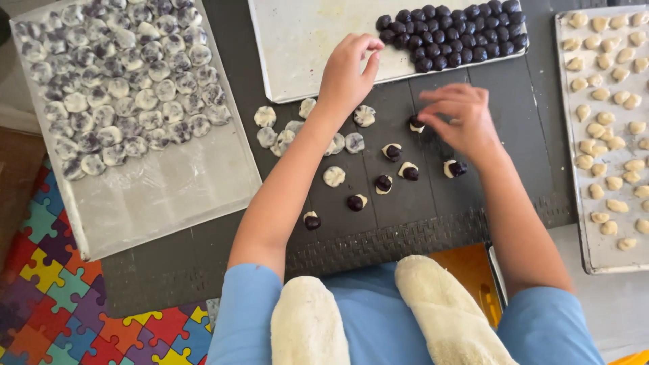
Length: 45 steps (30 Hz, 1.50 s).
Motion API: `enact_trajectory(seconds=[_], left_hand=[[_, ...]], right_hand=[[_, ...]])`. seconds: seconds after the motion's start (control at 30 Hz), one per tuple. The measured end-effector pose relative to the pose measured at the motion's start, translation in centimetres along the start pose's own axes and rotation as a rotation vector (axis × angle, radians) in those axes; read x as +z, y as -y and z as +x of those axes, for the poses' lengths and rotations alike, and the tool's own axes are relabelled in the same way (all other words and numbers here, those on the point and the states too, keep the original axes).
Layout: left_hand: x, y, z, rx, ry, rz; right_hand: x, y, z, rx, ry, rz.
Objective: Wrapping small pieces of dough around a dark filling to form uniform balls on a production table.
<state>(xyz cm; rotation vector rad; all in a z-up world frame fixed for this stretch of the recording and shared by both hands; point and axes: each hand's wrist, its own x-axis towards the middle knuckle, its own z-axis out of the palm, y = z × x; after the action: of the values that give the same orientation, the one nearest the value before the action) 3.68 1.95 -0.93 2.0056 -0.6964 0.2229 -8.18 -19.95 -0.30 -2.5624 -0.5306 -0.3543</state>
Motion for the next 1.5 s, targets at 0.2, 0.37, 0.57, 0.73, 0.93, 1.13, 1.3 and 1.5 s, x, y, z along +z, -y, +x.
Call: enact_trajectory(seconds=[0.2, 0.37, 0.57, 0.73, 0.93, 1.13, 1.3, 1.5], left_hand=[[4.9, 4.6, 4.6, -0.009, 0.221, 0.388], [4.8, 4.5, 5.8, 0.002, 0.224, 0.292], [2.9, 0.9, 4.4, 0.019, 0.028, -0.158], [6.0, -5.8, 1.8, 0.02, 0.455, -0.375], [12.4, -6.1, 0.0, 0.216, 0.585, -0.088], [12.5, -7.2, -2.3, 0.415, 0.413, 0.314], [16.4, -6.4, -9.8, 0.165, 0.307, 0.446], [15.0, -7.2, -12.0, 0.041, 0.344, 0.418]], right_hand=[[-3.6, 1.1, 3.0, 0.033, -0.299, 0.115], [-4.6, -0.1, 1.4, 0.107, -0.305, 0.103], [-5.8, -3.1, -4.8, 0.284, -0.354, 0.078], [-5.4, -3.7, -7.1, 0.406, -0.397, 0.119], [-5.0, -2.1, -7.5, 0.41, -0.276, 0.094], [-4.5, 1.7, -9.1, 0.706, 0.209, 0.224], [-1.2, 1.0, -12.5, 0.486, 0.081, 0.089], [-0.9, 4.1, -13.2, 0.45, -0.045, 0.149]])
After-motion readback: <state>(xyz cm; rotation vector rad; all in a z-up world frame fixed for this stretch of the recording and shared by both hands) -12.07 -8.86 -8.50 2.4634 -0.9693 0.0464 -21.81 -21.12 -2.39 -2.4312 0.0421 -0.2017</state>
